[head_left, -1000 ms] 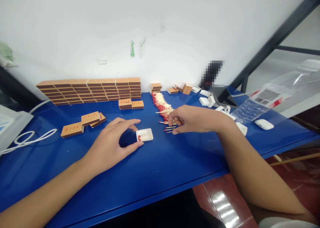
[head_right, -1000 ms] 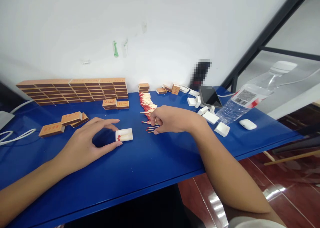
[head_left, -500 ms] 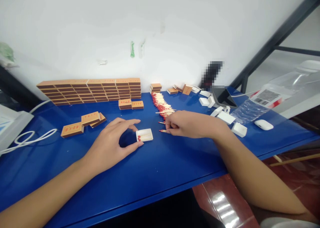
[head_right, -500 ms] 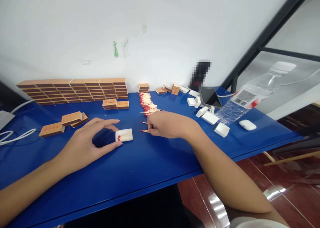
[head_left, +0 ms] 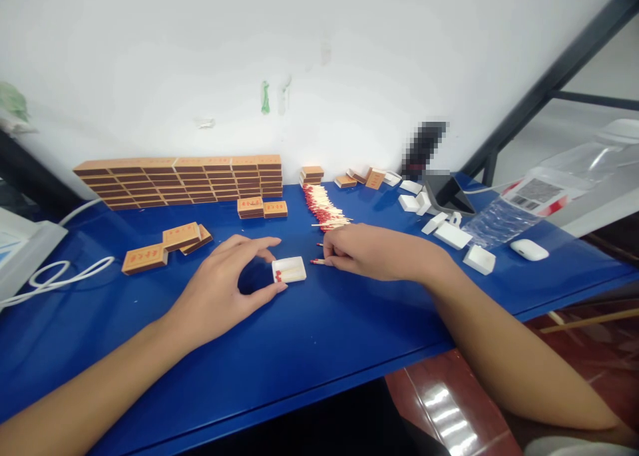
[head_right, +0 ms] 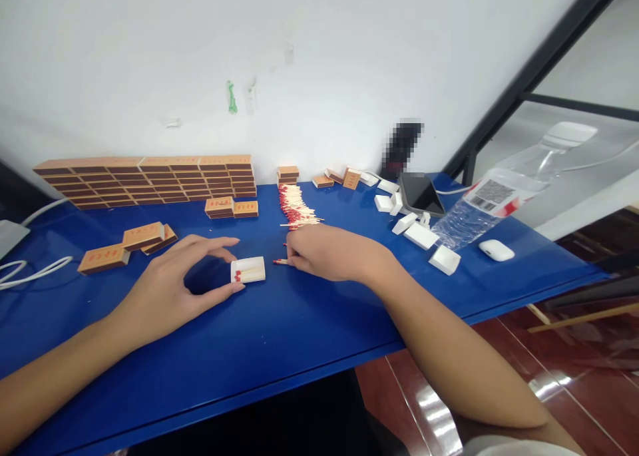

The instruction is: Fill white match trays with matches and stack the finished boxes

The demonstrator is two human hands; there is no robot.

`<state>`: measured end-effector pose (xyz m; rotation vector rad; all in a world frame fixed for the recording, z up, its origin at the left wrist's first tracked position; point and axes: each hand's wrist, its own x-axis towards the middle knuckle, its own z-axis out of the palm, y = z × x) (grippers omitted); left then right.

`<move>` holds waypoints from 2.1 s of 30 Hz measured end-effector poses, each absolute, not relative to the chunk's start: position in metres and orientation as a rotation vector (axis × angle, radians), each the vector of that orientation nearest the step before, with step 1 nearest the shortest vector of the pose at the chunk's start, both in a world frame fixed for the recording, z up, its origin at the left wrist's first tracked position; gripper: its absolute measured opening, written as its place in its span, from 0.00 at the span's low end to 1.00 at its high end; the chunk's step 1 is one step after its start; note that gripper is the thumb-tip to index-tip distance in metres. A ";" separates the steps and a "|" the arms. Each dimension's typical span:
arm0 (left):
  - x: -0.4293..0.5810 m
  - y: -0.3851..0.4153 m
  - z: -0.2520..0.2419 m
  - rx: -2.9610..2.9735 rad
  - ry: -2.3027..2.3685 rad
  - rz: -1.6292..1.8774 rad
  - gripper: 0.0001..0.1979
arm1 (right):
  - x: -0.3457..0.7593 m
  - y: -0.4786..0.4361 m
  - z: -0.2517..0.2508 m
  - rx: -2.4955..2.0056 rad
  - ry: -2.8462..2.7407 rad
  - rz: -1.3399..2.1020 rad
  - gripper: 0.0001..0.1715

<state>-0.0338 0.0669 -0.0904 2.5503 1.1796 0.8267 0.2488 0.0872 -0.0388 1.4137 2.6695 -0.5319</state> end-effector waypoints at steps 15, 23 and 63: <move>-0.034 0.067 -0.090 2.545 1.179 0.817 0.27 | 0.250 0.084 -0.035 1.482 2.630 -0.606 0.10; -0.034 0.067 -0.092 2.552 1.159 0.835 0.27 | 0.247 0.086 -0.038 1.406 2.626 -0.605 0.10; -0.033 0.066 -0.094 2.666 1.069 0.912 0.29 | 0.191 0.066 -0.039 1.373 2.768 -0.157 0.06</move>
